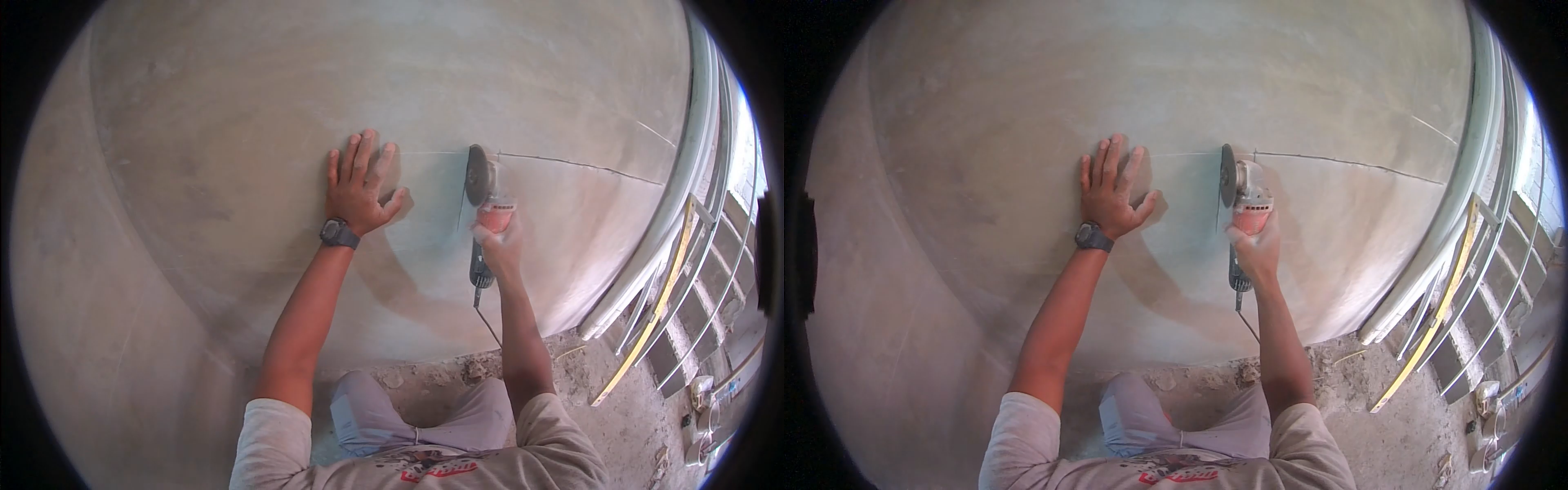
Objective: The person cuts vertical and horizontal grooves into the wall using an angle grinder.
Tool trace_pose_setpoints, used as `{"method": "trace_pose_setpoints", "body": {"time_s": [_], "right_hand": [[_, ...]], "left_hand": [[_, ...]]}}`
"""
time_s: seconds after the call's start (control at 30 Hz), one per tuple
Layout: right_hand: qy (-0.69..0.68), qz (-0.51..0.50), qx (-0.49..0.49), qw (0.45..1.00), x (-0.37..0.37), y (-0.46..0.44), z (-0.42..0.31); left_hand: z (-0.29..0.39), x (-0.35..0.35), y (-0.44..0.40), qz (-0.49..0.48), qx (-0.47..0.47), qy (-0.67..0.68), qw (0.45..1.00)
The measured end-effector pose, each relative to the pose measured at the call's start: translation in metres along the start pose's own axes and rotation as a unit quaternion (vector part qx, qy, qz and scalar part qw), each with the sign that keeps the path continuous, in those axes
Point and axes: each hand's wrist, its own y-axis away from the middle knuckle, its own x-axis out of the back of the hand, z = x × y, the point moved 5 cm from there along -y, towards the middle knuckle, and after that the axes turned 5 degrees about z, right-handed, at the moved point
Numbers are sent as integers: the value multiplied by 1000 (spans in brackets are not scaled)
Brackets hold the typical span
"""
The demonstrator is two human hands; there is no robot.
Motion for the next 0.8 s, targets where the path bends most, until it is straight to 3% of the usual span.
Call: {"method": "trace_pose_setpoints", "body": {"time_s": [0.8], "right_hand": [[21,-19,14,1000,12,4,-21]], "left_hand": [[14,13,22,-2,25,19,999]]}}
